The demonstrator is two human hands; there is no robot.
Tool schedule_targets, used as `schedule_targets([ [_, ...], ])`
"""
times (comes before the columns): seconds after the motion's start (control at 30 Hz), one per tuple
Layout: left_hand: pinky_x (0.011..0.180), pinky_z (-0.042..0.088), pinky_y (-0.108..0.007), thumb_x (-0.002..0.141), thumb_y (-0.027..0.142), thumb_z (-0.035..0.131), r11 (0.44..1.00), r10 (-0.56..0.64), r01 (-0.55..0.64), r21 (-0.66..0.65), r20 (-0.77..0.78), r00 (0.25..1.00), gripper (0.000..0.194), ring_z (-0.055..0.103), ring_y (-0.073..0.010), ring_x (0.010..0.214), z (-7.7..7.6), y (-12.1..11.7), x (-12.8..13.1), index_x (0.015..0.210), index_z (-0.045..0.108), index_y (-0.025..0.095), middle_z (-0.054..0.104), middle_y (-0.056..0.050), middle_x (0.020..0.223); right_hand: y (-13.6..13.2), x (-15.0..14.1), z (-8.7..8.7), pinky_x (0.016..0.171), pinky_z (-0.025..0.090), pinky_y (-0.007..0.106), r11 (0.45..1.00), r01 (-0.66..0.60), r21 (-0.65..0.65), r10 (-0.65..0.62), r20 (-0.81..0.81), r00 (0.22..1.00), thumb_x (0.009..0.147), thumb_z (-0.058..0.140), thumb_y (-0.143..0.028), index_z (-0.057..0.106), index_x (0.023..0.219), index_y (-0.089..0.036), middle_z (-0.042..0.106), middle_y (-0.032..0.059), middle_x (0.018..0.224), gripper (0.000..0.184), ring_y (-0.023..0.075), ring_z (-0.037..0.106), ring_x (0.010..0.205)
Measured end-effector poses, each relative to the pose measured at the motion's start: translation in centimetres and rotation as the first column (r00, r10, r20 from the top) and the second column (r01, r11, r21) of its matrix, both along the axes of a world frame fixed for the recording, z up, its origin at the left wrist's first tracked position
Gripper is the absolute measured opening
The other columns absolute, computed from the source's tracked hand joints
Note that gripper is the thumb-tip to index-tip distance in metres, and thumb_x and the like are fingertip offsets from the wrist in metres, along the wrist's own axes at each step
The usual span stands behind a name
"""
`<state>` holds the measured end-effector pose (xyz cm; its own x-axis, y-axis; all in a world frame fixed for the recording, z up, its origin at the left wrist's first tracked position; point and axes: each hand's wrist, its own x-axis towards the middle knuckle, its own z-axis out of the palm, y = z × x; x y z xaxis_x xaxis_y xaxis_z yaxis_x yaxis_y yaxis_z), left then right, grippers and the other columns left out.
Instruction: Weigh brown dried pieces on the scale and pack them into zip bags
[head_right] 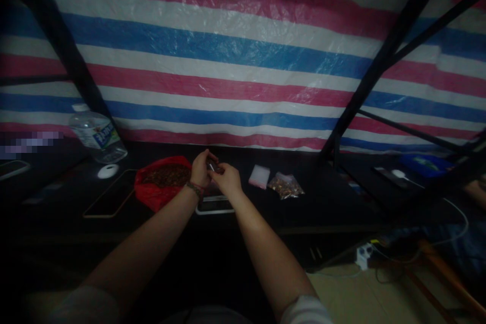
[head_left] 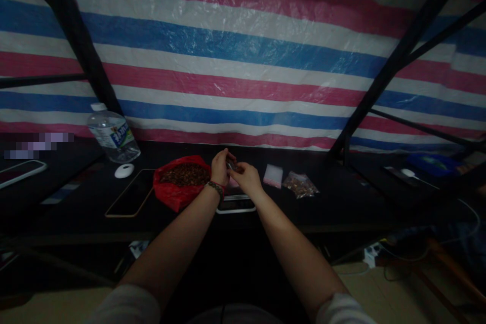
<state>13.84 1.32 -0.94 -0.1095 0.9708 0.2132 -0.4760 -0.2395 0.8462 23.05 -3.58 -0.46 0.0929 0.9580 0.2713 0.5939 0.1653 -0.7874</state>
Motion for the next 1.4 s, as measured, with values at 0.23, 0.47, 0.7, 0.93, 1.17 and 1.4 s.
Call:
schedule_targets([
  [0.23,0.051,0.039,-0.024,0.073,0.05,0.056,1.0,-0.017,0.015,-0.019,-0.134,0.991,0.038,0.052,-0.0115,0.051,-0.2,0.1,0.3,0.057,0.058,0.016,0.057,-0.001,0.055,0.2,0.5,-0.5,0.07,0.046,0.025,1.0,-0.022,0.0,0.022,0.043,0.999,0.069,0.069,-0.029,0.069,0.094,-0.015,0.071,0.0069,0.091,0.029,0.0176,0.064,0.079],
  [0.47,0.053,0.037,-0.025,0.074,0.05,0.055,1.0,0.006,0.002,0.022,-0.352,0.936,0.039,0.05,-0.0124,0.052,-1.4,0.1,0.4,0.057,0.059,0.016,0.055,-0.001,0.055,-0.3,0.8,-0.4,0.073,0.047,0.025,0.997,-0.031,-0.068,0.04,0.129,0.991,0.073,0.064,-0.032,0.07,0.094,-0.018,0.072,0.0066,0.091,0.026,0.0201,0.066,0.086],
  [0.7,0.059,0.034,-0.027,0.083,0.041,0.047,0.95,0.168,0.102,0.295,-0.759,0.629,0.035,0.048,-0.0145,0.06,-2.0,-0.7,-0.2,0.056,0.054,0.019,0.051,0.0,0.058,-0.5,1.2,-1.6,0.09,0.04,0.037,0.995,0.08,-0.059,-0.051,0.39,0.919,0.071,0.062,-0.031,0.069,0.099,-0.02,0.066,0.0102,0.104,0.031,0.0272,0.056,0.105],
  [0.93,0.066,0.037,-0.028,0.083,0.037,0.05,0.868,0.213,0.324,0.376,-0.872,0.441,0.025,0.05,-0.0173,0.068,-1.3,-1.0,-1.0,0.065,0.058,0.021,0.053,-0.003,0.069,-0.8,1.6,-2.9,0.088,0.038,0.043,0.988,0.136,-0.075,-0.103,0.338,0.936,0.071,0.062,-0.038,0.068,0.103,-0.025,0.06,0.0082,0.114,0.034,0.0326,0.042,0.116],
  [1.17,0.065,0.038,-0.029,0.079,0.041,0.057,0.891,0.181,0.298,0.344,-0.868,0.462,0.022,0.053,-0.018,0.069,-1.9,-0.3,-1.3,0.073,0.062,0.02,0.059,-0.004,0.074,-0.5,1.7,-3.1,0.089,0.035,0.043,0.987,0.147,-0.058,-0.123,0.306,0.944,0.071,0.061,-0.034,0.065,0.107,-0.023,0.058,0.0089,0.115,0.037,0.0308,0.04,0.115],
  [1.4,0.067,0.04,-0.029,0.074,0.045,0.061,0.912,0.141,0.266,0.312,-0.848,0.511,0.026,0.056,-0.0198,0.074,-2.1,-0.2,-1.2,0.081,0.065,0.02,0.063,-0.006,0.079,-0.1,1.9,-3.8,0.092,0.035,0.042,0.988,0.156,-0.008,-0.146,0.31,0.94,0.073,0.059,-0.033,0.064,0.107,-0.02,0.06,0.0096,0.114,0.037,0.0289,0.043,0.114],
])
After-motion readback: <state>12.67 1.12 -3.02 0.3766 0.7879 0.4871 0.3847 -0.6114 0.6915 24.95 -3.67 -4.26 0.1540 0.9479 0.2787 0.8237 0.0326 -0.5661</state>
